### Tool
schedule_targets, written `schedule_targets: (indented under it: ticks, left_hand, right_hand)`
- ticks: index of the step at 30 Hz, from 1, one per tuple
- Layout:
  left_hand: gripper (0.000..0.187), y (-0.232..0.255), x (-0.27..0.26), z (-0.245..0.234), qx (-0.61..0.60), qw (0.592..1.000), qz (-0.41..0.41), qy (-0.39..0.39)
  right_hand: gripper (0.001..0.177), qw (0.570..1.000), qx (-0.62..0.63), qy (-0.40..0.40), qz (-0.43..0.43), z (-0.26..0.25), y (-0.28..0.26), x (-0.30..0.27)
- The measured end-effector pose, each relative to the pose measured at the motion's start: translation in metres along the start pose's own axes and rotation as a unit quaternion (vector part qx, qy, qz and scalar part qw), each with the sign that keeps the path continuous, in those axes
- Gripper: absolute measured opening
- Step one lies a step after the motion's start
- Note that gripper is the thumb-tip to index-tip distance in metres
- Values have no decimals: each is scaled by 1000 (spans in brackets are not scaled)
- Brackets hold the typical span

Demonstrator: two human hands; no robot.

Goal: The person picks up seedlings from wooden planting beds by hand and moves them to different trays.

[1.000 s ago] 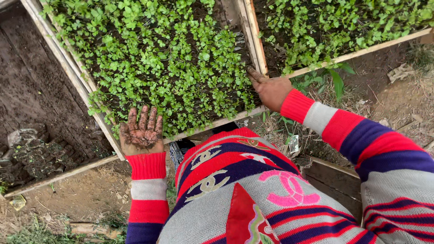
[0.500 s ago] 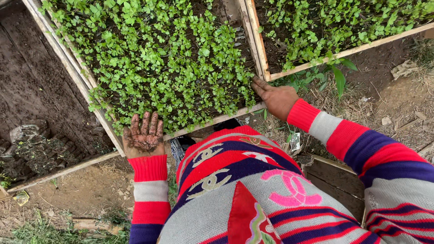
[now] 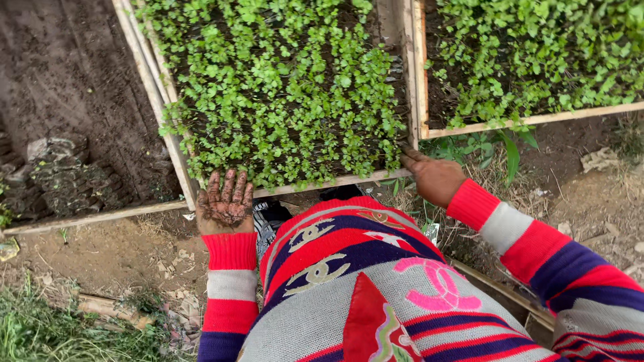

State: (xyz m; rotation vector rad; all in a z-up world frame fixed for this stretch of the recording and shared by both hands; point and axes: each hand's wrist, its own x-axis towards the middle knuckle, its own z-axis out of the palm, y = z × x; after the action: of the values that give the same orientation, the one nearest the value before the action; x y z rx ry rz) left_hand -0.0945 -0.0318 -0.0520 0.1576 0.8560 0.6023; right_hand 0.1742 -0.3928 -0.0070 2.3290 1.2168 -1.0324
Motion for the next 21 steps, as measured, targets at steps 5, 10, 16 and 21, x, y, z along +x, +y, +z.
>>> schedule_targets:
  ticks: [5,10,16,21]
  left_hand:
    - [50,7,-1,-19,-60,997,48,15]
    - [41,21,-12,-47,-10,991,42,130]
    - [32,69,-39,-157,44,937,56,343]
    - [29,82,-85,-311,166,851,25,497]
  right_hand:
    - [43,977,93,182,63,-57,26,47]
    - [44,912,260,314,-50,-127,-23,103]
    - [41,911,258,147,-285,-143,-216,154]
    - [50,904,86,96,-407,-126,-325,206]
